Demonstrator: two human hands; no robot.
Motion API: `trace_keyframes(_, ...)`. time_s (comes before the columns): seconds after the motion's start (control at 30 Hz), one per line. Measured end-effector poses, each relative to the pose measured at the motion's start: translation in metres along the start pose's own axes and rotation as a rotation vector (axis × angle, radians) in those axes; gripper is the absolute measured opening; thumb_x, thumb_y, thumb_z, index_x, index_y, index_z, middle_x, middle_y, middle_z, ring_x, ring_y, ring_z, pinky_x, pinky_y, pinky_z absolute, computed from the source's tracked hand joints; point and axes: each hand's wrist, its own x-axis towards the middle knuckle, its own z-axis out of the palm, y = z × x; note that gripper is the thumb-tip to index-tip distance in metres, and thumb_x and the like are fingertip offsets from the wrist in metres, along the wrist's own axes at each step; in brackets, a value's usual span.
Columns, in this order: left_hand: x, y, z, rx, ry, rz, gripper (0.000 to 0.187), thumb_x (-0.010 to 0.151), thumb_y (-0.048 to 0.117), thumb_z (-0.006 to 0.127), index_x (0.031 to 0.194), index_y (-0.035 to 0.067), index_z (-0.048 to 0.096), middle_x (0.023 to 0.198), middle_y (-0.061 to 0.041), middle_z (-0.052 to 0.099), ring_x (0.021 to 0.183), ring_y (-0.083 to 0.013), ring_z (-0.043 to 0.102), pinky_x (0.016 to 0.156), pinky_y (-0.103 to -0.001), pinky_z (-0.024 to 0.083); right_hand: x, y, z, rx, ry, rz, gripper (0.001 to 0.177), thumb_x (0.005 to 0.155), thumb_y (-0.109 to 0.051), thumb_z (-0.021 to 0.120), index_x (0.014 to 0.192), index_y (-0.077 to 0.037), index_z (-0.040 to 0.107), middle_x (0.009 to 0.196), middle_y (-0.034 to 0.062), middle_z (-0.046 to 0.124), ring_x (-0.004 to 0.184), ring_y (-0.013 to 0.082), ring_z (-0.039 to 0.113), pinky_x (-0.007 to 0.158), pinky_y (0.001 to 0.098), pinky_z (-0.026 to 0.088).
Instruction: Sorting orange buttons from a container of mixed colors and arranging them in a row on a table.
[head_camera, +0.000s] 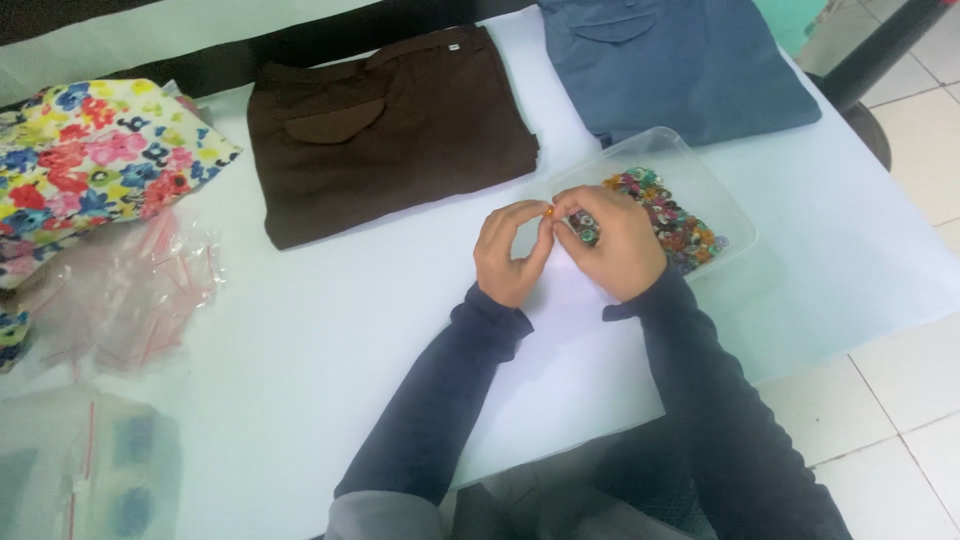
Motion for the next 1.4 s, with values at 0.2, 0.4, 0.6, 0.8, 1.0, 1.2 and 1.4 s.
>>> trace_keyframes(0.2, -0.03, -0.033, -0.093, 0.154, -0.071, -0.093, 0.019, 0.089, 0.0, 0.075, 0.104, 0.012, 0.071, 0.099, 0.001, 0.074, 0.099, -0.0225, 0.073, 0.089, -0.036, 0.055, 0.003, -0.059, 0.077, 0.002, -0.086, -0.052, 0.023, 0.093, -0.01, 0.072, 0.115, -0.012, 0.067, 0.092, 0.0098, 0.073, 0.094, 0.0285, 0.074, 0.083, 0.0401, 0.061)
trace_keyframes(0.4, -0.053, -0.072, -0.15, 0.317, -0.33, -0.41, 0.014, 0.097, 0.012, 0.07, 0.11, 0.013, 0.072, 0.103, -0.003, 0.077, 0.103, -0.025, 0.072, 0.099, -0.04, 0.052, 0.002, -0.045, 0.155, 0.006, -0.263, -0.014, 0.029, 0.094, -0.006, 0.065, 0.122, -0.012, 0.061, 0.105, 0.0101, 0.072, 0.1, 0.0257, 0.073, 0.085, 0.0361, 0.062)
trace_keyframes(0.6, -0.056, -0.099, -0.151, 0.455, -0.461, -0.393, 0.014, 0.098, 0.015, 0.068, 0.11, 0.017, 0.074, 0.106, 0.001, 0.076, 0.111, -0.0227, 0.068, 0.105, -0.038, 0.045, 0.005, -0.035, 0.176, -0.127, -0.28, -0.067, 0.02, 0.097, -0.014, 0.064, 0.117, -0.009, 0.065, 0.102, 0.0087, 0.068, 0.098, 0.0249, 0.071, 0.084, 0.0342, 0.062)
trace_keyframes(0.8, -0.051, -0.092, -0.15, 0.428, -0.405, -0.401, 0.011, 0.098, 0.013, 0.067, 0.105, 0.017, 0.075, 0.1, 0.001, 0.077, 0.104, -0.0218, 0.071, 0.099, -0.036, 0.05, 0.006, -0.031, 0.176, -0.13, -0.291, -0.053, 0.016, 0.1, -0.024, 0.066, 0.112, -0.013, 0.068, 0.102, 0.0029, 0.065, 0.099, 0.0201, 0.068, 0.083, 0.0293, 0.061)
trace_keyframes(1.0, -0.054, -0.092, -0.152, 0.464, -0.432, -0.457, 0.009, 0.099, 0.019, 0.068, 0.105, 0.021, 0.074, 0.1, 0.004, 0.076, 0.108, -0.019, 0.069, 0.104, -0.036, 0.045, 0.004, -0.028, 0.178, -0.146, -0.299, -0.054, 0.017, 0.102, -0.027, 0.065, 0.111, -0.013, 0.069, 0.103, 0.0031, 0.064, 0.1, 0.0199, 0.067, 0.084, 0.0292, 0.061)
trace_keyframes(1.2, -0.052, -0.089, -0.152, 0.529, -0.452, -0.452, 0.011, 0.101, 0.021, 0.066, 0.107, 0.02, 0.074, 0.099, 0.004, 0.076, 0.109, -0.018, 0.068, 0.101, -0.033, 0.043, 0.003, -0.029, 0.177, -0.149, -0.269, -0.061, 0.017, 0.104, -0.027, 0.065, 0.109, -0.012, 0.071, 0.1, 0.0027, 0.064, 0.096, 0.0188, 0.066, 0.081, 0.0274, 0.06)
trace_keyframes(1.4, -0.049, -0.08, -0.154, 0.537, -0.448, -0.445, 0.012, 0.101, 0.024, 0.066, 0.108, 0.019, 0.074, 0.098, 0.002, 0.076, 0.109, -0.0186, 0.067, 0.1, -0.034, 0.042, 0.0, -0.029, 0.176, -0.154, -0.259, -0.066, 0.017, 0.105, -0.026, 0.064, 0.111, -0.013, 0.073, 0.101, 0.0031, 0.064, 0.096, 0.0191, 0.066, 0.082, 0.0285, 0.06)
